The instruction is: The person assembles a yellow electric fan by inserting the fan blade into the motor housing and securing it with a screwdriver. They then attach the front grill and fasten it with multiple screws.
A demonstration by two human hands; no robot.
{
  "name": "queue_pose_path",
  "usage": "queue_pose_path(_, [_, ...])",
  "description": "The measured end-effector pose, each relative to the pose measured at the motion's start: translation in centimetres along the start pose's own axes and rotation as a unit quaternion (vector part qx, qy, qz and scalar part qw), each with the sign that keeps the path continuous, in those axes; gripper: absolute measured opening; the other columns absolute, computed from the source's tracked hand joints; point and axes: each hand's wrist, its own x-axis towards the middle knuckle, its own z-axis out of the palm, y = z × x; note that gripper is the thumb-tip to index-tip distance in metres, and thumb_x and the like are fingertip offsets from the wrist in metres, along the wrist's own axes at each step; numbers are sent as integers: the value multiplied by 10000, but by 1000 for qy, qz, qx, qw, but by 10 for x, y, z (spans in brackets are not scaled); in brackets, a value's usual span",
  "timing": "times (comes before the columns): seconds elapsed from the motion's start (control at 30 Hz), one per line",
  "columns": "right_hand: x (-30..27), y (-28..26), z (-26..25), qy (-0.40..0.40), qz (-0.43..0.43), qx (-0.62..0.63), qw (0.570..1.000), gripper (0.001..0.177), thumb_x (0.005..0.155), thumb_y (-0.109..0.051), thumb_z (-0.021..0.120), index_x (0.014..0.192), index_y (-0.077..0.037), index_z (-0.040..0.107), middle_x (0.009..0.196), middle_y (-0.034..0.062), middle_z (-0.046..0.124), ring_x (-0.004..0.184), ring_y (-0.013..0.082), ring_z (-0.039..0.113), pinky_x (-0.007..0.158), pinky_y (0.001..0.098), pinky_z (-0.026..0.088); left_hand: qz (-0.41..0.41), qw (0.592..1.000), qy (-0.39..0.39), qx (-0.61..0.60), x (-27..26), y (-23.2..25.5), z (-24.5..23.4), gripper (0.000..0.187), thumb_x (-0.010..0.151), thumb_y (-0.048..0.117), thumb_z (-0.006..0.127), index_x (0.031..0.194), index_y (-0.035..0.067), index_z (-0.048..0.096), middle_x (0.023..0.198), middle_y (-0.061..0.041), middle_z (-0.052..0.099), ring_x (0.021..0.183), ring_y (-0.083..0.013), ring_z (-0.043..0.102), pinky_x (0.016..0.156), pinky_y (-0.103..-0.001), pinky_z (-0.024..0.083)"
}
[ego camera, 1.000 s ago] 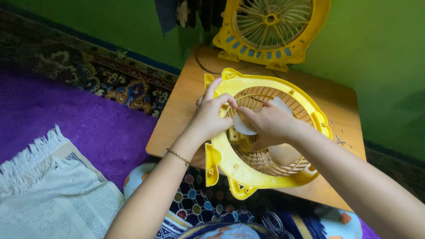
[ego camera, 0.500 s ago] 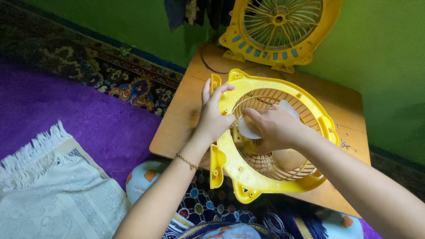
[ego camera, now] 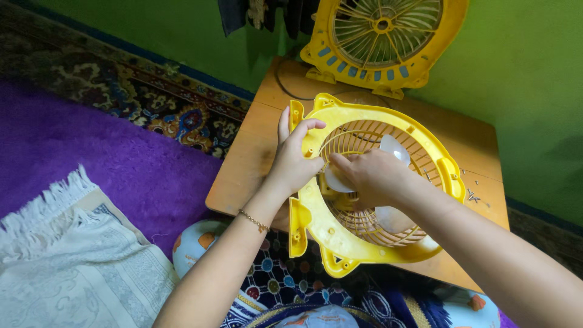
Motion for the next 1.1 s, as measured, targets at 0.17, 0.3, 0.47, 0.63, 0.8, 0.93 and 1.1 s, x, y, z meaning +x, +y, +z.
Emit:
queue_pose_path(0.17, [-7, -1, -1, 35, -54, 3, 998, 1304, 548, -451, 973, 1515, -11, 217, 1377, 166, 570, 1206, 346, 610, 1182, 481, 337, -9, 1000, -21, 11, 1, -2, -4, 650, 649, 10, 762, 1252, 178, 585, 1634, -271, 156, 1497, -430, 330, 1175, -379, 379])
queue_pose_path(0.3, [-26, 1, -14, 175, -116, 47, 977, 1360, 465, -431, 1013, 1543, -52, 274, 1557, 285, 384, 1432, 440, 372, 1138, 473, 287, -26, 999, -37, 30, 2, -3, -7, 692, 630, 4, 798, 1264, 169, 575, 1600, -252, 152, 1480, -429, 316, 1130, -382, 394])
queue_pose_path(0.47, [-107, 64, -11, 311, -43, 271, 910, 832, 706, -221, 862, 1455, -111, 518, 1459, 150, 586, 1331, 293, 551, 1097, 418, 436, -41, 998, -53, -2, 5, -2, -9, 714, 602, 25, 808, 1258, 168, 565, 1566, -178, 258, 1446, -375, 392, 1125, -362, 435])
queue_pose_path(0.63, [-169, 123, 87, 439, 302, 271, 802, 264, 1018, -171, 702, 1263, -74, 702, 1017, 101, 749, 897, 179, 727, 906, 334, 579, -55, 996, -65, 1, 6, -2, -11, 711, 603, 15, 800, 1260, 157, 567, 1532, -163, 315, 1436, -360, 415, 1151, -360, 418])
queue_pose_path(0.8, [-177, 121, 212, 210, 400, 215, 866, 427, 791, -388, 760, 1119, -117, 729, 965, 112, 746, 898, 309, 725, 816, 416, 582, -50, 994, -94, 15, 11, 6, -15, 684, 637, -18, 741, 1279, 150, 577, 1575, -162, 238, 1471, -361, 335, 1157, -367, 371])
queue_pose_path(0.93, [-171, 107, 260, 178, 394, 239, 869, 444, 819, -401, 734, 1145, -104, 679, 1020, 128, 747, 1007, 326, 715, 877, 437, 570, -52, 988, -144, 29, 17, 14, -21, 657, 647, -13, 713, 1267, 148, 568, 1535, -145, 346, 1455, -343, 378, 1162, -358, 372])
queue_pose_path(1.1, [-169, 96, 265, 270, 369, 253, 853, 240, 958, -276, 618, 1080, -79, 682, 1057, 174, 711, 1018, 376, 685, 889, 462, 554, -55, 982, -172, 51, 20, 19, -21, 602, 673, -10, 703, 1241, 136, 566, 1483, -139, 382, 1421, -317, 396, 1145, -354, 377])
